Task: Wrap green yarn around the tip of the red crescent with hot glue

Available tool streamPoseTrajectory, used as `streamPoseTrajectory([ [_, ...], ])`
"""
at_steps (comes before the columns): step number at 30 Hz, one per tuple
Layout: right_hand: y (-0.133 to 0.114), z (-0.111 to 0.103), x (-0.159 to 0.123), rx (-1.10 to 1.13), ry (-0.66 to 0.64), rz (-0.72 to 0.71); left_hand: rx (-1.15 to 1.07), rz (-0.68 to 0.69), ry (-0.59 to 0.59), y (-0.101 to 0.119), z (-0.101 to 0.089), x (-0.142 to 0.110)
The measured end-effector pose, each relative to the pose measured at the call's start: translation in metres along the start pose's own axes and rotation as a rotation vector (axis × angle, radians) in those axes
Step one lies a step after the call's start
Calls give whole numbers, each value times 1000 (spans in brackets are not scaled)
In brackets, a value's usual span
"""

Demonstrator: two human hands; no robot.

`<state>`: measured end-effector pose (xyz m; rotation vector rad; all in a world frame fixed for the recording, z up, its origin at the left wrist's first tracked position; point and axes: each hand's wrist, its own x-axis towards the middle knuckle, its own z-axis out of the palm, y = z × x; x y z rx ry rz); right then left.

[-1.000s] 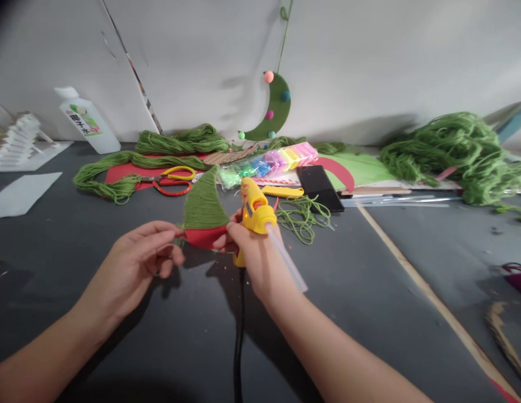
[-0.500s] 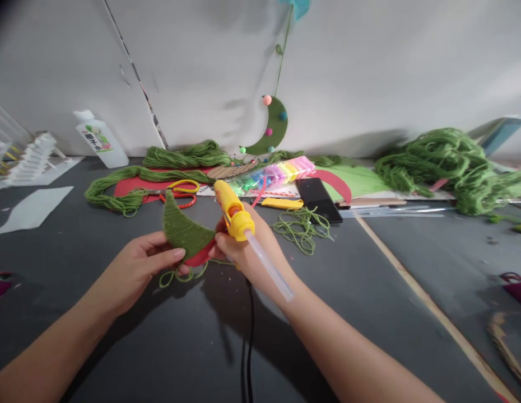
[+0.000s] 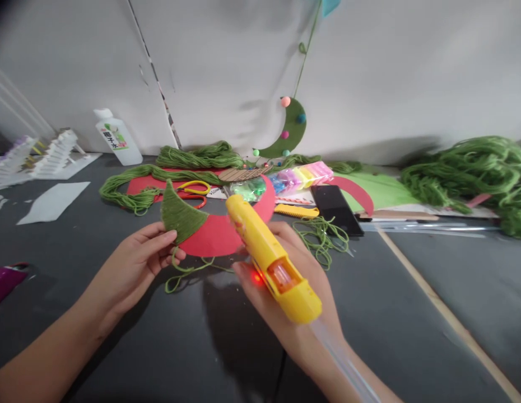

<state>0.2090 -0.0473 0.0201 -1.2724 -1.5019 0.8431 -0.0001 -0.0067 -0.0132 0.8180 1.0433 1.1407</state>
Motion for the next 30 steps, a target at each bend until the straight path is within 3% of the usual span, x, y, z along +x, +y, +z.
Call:
streamPoseTrajectory([
  [6,3,11,-2,-204,-241,-131,-16,48,63,2,1,1],
  [9,5,20,-2,-269,-294,-170,-35,54,70,2,2,0],
  [17,0,28,-8,-365,-230,-147,-5,85,105,-1,3,-5],
  [23,8,31,-8,-434,-204,-262,10,58,101,-2,6,-8],
  [30,4,33,-8,-406,-171,-178,18,89,96,-4,8,-10],
])
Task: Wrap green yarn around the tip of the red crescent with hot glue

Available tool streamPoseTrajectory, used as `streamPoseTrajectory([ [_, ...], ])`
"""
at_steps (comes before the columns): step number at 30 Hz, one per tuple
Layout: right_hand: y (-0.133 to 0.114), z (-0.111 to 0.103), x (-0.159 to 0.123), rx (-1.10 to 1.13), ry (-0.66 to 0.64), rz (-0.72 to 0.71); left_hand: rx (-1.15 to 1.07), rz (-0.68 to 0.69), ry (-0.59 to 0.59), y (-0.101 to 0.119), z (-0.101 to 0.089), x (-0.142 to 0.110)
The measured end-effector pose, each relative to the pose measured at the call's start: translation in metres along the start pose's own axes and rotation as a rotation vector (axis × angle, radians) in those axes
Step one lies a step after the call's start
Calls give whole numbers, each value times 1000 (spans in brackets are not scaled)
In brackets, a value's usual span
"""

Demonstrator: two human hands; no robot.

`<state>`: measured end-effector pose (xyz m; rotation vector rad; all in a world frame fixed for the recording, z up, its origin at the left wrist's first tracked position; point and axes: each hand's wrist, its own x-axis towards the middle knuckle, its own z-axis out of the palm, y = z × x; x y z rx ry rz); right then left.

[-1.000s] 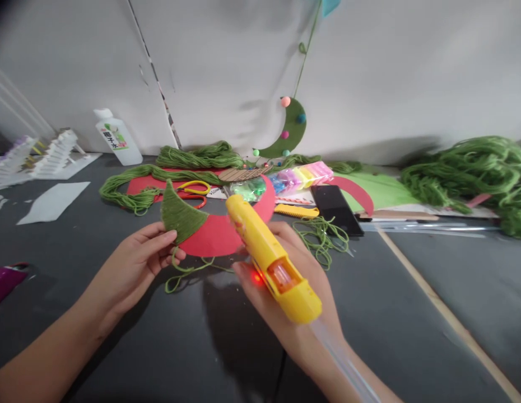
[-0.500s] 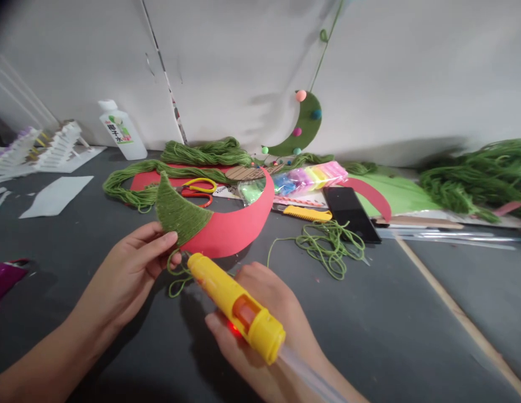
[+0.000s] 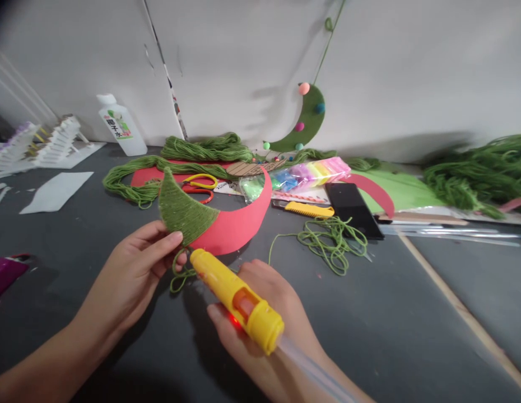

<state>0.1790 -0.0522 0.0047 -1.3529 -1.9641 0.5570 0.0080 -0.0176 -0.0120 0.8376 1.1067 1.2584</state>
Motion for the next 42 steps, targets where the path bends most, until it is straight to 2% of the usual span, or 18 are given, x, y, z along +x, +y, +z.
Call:
streamPoseTrajectory([
  [9,-1,-1,1,-17,-16,-39,91,76,-18,-2,0,-2],
  [15,1,2,1,-18,44,-59,38,22,-19,-1,1,-2],
  [22,3,2,0,-143,37,-143,5,-20,-16,-2,3,1],
  [27,4,3,0,-163,48,-143,-2,-40,-23,-3,2,1],
  [31,2,3,0,-141,38,-89,-31,-65,-34,-3,0,2],
  [36,2,1,-6,-19,-3,86,-60,-108,-40,-4,0,3],
  [42,3,2,-9,44,-14,169,-118,-132,-44,-3,1,4],
])
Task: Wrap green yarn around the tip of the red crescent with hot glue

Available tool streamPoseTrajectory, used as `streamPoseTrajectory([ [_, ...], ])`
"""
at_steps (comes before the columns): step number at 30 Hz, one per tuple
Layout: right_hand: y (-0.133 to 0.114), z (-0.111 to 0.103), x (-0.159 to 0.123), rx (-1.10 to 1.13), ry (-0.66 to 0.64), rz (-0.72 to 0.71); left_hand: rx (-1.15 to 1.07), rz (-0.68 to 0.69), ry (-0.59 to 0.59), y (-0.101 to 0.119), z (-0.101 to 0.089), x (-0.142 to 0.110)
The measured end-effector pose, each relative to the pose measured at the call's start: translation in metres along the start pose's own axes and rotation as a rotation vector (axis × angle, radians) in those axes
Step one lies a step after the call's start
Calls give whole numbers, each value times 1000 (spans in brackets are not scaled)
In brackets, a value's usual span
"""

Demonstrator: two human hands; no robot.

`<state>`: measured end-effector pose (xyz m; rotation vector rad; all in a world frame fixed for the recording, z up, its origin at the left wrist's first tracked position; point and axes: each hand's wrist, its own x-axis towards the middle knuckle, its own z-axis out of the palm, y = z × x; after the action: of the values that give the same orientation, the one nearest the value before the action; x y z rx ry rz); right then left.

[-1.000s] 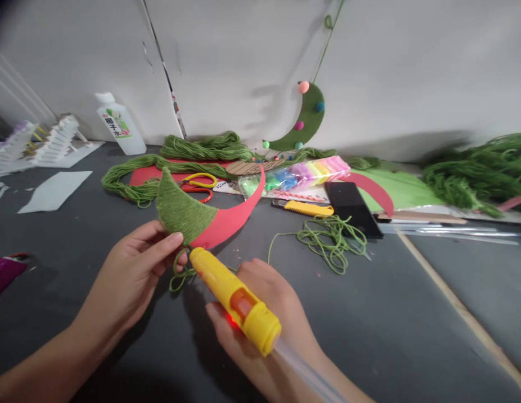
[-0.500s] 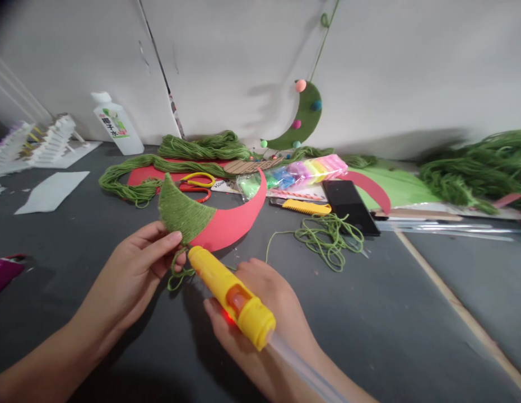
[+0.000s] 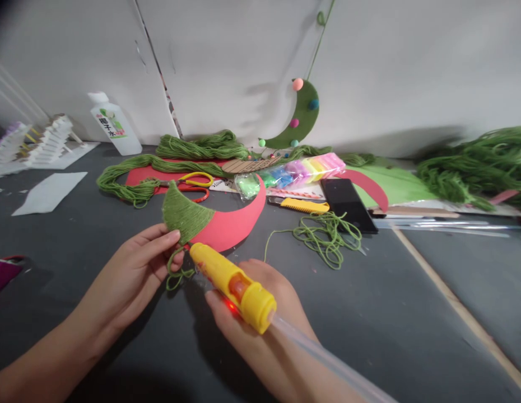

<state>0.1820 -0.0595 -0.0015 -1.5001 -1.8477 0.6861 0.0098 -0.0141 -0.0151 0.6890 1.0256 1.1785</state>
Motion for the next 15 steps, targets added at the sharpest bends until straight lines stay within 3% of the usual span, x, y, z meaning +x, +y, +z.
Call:
streamPoseTrajectory([
  [9,0,-2,-1,-111,49,-111,-78,-42,7,1,0,1],
  [15,-3,-4,1,-81,56,-70,-83,-58,13,1,1,0],
])
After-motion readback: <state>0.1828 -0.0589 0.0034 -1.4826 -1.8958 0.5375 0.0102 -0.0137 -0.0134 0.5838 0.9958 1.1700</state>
